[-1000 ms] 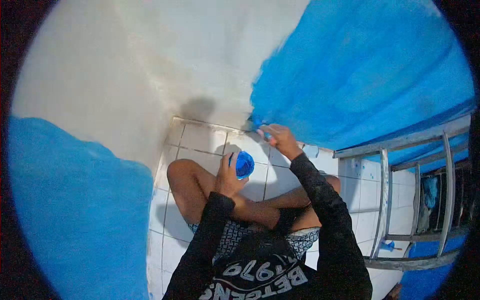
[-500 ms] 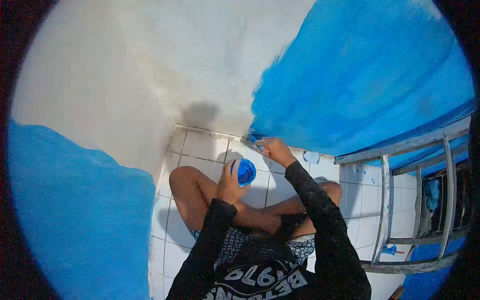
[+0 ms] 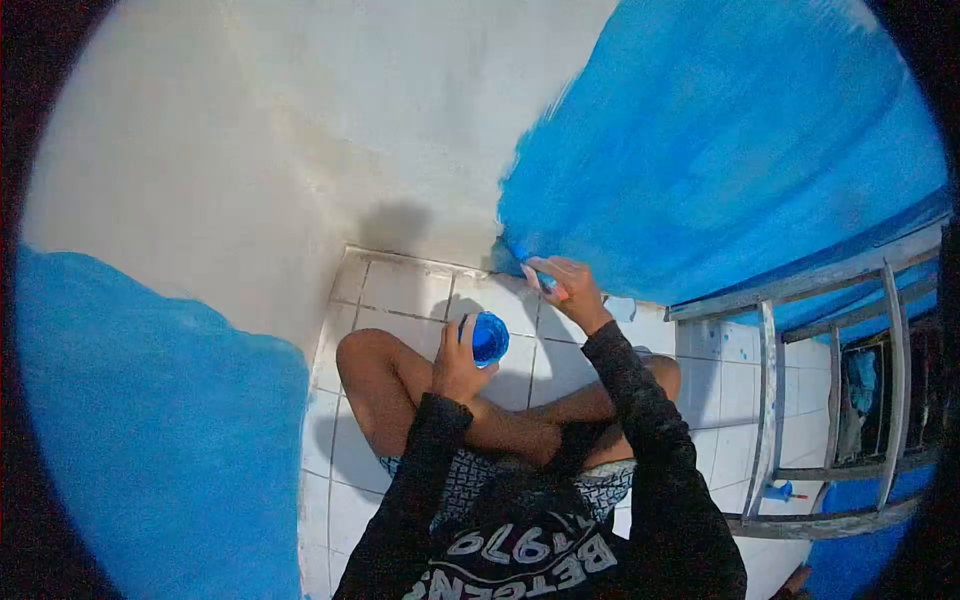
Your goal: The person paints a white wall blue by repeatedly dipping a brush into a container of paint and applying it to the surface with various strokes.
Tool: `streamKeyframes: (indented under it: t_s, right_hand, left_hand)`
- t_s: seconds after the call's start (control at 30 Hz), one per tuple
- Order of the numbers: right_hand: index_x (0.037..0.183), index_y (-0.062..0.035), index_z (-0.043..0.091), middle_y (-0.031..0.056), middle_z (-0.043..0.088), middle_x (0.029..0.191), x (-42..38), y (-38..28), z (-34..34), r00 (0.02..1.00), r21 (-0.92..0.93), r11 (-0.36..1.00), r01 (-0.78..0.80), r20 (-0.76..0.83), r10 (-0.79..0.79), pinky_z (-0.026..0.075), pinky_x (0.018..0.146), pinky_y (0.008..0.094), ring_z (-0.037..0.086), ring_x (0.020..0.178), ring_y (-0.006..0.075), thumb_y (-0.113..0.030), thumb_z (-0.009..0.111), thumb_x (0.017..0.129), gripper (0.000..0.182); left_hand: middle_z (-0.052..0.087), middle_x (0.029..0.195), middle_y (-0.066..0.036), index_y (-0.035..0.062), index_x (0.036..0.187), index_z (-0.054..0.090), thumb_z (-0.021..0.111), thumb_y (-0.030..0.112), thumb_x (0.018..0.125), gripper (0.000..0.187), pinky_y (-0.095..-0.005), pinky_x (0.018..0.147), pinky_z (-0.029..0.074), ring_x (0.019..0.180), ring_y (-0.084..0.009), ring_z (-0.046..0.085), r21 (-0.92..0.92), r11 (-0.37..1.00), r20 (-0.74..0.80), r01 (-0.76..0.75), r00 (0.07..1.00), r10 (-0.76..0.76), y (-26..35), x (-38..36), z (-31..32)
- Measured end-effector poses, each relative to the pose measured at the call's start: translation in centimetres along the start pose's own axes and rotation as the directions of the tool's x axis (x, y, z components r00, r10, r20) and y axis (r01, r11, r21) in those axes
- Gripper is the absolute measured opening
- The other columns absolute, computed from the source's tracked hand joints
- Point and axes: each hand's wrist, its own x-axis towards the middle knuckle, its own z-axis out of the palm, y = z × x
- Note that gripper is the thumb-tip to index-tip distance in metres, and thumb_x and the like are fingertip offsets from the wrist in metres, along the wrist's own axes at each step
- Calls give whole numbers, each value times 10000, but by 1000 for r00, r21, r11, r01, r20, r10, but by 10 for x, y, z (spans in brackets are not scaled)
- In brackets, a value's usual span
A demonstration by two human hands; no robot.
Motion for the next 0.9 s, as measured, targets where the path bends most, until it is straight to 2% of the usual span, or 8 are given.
streamKeyframes:
  t_s: [0.2, 0.43, 0.5, 0.6, 0.63, 0.67, 0.73, 0.9]
  right_hand:
    - [1047, -123, 685, 110, 707, 923, -19, -4, 15, 995, 121, 990, -78, 73, 69, 533, 706, 405, 673, 789, 309, -152, 730, 822, 232]
    - [991, -81, 717, 94, 724, 861, -19, 25, 43, 977, -13, 987, -163, 134, 163, 539, 638, 368, 693, 732, 281, -135, 764, 817, 188]
    - [999, -97, 719, 83, 726, 866, -21, 21, 38, 977, 76, 984, -162, -131, 171, 541, 644, 373, 694, 735, 280, -132, 768, 815, 193]
    - [994, -103, 716, 85, 724, 872, -32, 11, 41, 976, -74, 997, -20, -217, 4, 540, 640, 375, 690, 731, 283, -125, 778, 803, 202]
    - [999, -94, 713, 92, 731, 918, -37, 10, 43, 978, 77, 987, -139, -144, 149, 547, 669, 376, 700, 762, 286, -109, 783, 793, 218]
    - [999, -94, 713, 92, 731, 918, -39, 15, 47, 979, 76, 987, -140, -142, 150, 547, 669, 376, 700, 762, 286, -109, 783, 793, 218]
    - [1013, -87, 711, 100, 733, 958, -42, 26, 56, 978, 27, 985, -169, 126, 165, 550, 703, 371, 710, 805, 288, -96, 775, 795, 228]
    - [988, -77, 716, 101, 730, 948, -29, 14, 49, 949, 58, 950, -308, -56, 311, 546, 709, 353, 714, 833, 283, -111, 754, 815, 180]
  left_hand:
    - [427, 1352, -192, 87, 1425, 396, 869, 168, 606, 950, -475, 1038, 424, 1262, -408, 445, 42, 999, -17, 10, 1000, -9, -3, -1, 5]
    - [422, 1359, -198, 100, 1435, 384, 861, 170, 611, 954, -478, 1046, 419, 1268, -409, 437, 52, 998, -6, 45, 999, -45, 0, -1, 3]
    - [428, 1349, -196, 107, 1433, 391, 854, 151, 609, 947, -480, 1049, 417, 1263, -412, 439, 55, 996, -2, 75, 997, -75, 2, -2, 1]
    - [433, 1341, -197, 106, 1432, 397, 853, 147, 607, 944, -479, 1056, 411, 1262, -414, 438, 49, 994, 18, 99, 995, -100, 4, -1, 2]
    - [433, 1341, -197, 106, 1432, 397, 853, 147, 607, 944, -479, 1056, 411, 1262, -414, 438, 45, 994, 20, 102, 995, -103, 3, 0, 3]
    - [434, 1340, -197, 105, 1435, 390, 854, 150, 606, 951, -481, 1054, 414, 1260, -414, 440, 23, 998, -2, 58, 998, -58, 2, 0, 4]
    - [434, 1340, -197, 104, 1438, 383, 855, 153, 606, 958, -483, 1052, 417, 1259, -414, 442, 8, 1000, -21, 7, 1000, -6, 2, 1, 4]
    - [424, 1361, -199, 95, 1438, 371, 868, 176, 604, 975, -478, 1062, 409, 1272, -407, 432, 95, 994, 8, 59, 998, -60, -7, -2, 8]
